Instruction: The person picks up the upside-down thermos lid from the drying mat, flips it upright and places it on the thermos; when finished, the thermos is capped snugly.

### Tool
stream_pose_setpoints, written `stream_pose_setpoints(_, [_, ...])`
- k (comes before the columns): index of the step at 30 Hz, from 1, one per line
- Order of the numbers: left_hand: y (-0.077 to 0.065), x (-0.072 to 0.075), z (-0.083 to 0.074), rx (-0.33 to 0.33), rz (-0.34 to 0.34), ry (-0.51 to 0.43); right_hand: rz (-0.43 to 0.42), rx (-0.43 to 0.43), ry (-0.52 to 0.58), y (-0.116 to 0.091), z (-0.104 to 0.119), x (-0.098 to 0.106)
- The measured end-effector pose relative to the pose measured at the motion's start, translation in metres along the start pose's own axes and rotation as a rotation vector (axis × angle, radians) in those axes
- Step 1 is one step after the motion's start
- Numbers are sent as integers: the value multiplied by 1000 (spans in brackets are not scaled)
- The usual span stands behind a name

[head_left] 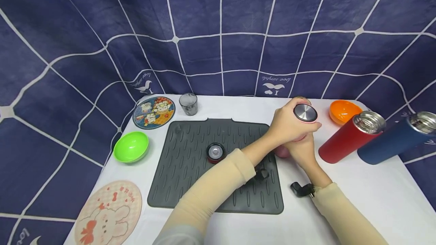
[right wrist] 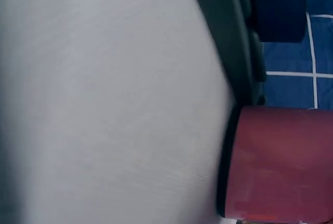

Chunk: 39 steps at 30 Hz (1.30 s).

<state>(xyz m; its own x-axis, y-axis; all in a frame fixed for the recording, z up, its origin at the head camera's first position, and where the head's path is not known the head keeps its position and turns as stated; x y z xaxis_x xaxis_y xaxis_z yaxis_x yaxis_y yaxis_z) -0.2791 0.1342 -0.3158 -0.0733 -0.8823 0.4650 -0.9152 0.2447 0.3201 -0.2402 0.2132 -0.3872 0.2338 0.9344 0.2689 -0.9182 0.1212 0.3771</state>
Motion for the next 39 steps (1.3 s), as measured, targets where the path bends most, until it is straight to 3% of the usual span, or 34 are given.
stream_pose_setpoints(10, [13,-14,5,20,318,34,87,-70,-10,0,-15,-3])
stream_pose_setpoints(16, [15,-18,4,19,432,0,121,-131,-1,3,-42,-3])
stream_pose_setpoints(20, [12,-16,5,40,417,-9,135,-127,25,3,-44,-5])
stream_pose_setpoints(24, [7,-11,5,53,344,-52,162,-66,95,3,-24,-7])
stream_pose_setpoints(27, [2,-3,1,13,286,-42,199,-24,107,1,-6,-7])
stream_pose_setpoints(32, [-7,19,-5,-78,238,47,166,-22,-8,-9,8,5])
stream_pose_setpoints(35, [-19,36,-3,-75,236,71,127,-42,-88,-19,8,15])
stream_pose_setpoints(39, [-44,64,4,-79,220,63,57,-27,-112,-37,8,34])
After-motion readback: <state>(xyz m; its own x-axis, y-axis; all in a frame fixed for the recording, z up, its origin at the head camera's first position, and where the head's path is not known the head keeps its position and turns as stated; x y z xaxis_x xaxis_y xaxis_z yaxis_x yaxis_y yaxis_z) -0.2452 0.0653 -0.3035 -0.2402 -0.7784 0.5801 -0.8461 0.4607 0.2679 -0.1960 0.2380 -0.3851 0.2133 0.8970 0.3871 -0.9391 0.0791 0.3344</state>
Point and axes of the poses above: each hand's wrist, its own y-axis towards the middle knuckle, its own x-axis out of the back of the hand, z = x × y, the point moved 10 cm from there along y, towards the middle knuckle, and after that the axes turned 2 degrees about x, right-handed, at the moved point
